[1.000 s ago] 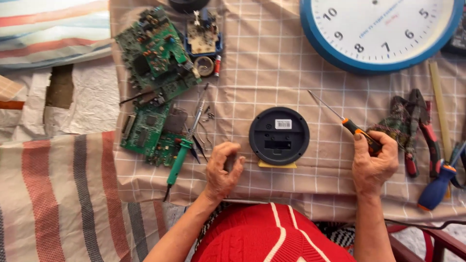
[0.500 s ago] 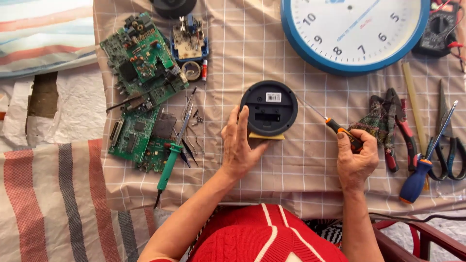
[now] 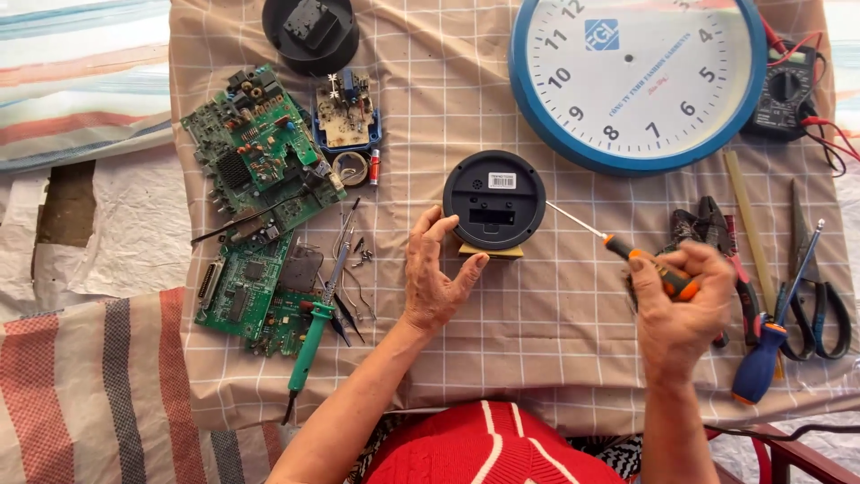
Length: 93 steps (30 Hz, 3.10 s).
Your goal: The person uses a screwdriver to remove screws from the back of a small yellow alarm clock. After removing the screws, they insert a battery into the clock's battery compartment and then flip the clock over to show the front face.
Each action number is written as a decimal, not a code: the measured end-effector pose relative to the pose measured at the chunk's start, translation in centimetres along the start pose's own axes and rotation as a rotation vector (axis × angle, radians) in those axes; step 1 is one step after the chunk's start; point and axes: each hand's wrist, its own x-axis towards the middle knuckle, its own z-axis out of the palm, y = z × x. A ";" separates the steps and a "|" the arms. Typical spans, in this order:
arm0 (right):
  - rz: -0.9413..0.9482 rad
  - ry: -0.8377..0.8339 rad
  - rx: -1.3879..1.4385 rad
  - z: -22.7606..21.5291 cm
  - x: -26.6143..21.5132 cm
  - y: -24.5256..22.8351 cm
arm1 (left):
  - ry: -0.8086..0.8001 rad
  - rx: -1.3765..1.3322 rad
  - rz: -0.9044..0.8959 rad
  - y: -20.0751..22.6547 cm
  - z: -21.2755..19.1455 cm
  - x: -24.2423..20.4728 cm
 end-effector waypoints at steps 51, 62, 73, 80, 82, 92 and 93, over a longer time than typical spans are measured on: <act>-0.364 -0.495 0.230 13.7 8.0 -7.4 | -0.051 -0.204 -0.113 -4.0 1.2 10.2; -0.306 -0.369 0.358 12.5 5.8 -3.5 | -0.040 -0.232 -0.105 -4.1 1.3 10.1; -0.328 -0.363 0.388 12.9 4.9 -2.7 | -0.029 -0.243 -0.131 -4.1 1.6 10.0; -0.353 -0.409 0.345 12.7 4.9 -2.7 | -0.031 -0.225 -0.120 -4.0 1.5 10.1; -0.355 -0.431 0.344 12.5 4.9 -2.7 | -0.035 -0.224 -0.127 -4.0 1.5 10.1; -0.280 -0.596 0.258 11.7 5.5 -3.7 | -0.034 -0.219 -0.141 -4.0 1.6 10.2; -0.323 -0.564 0.288 11.9 5.3 -3.4 | -0.028 -0.225 -0.139 -4.1 1.6 10.1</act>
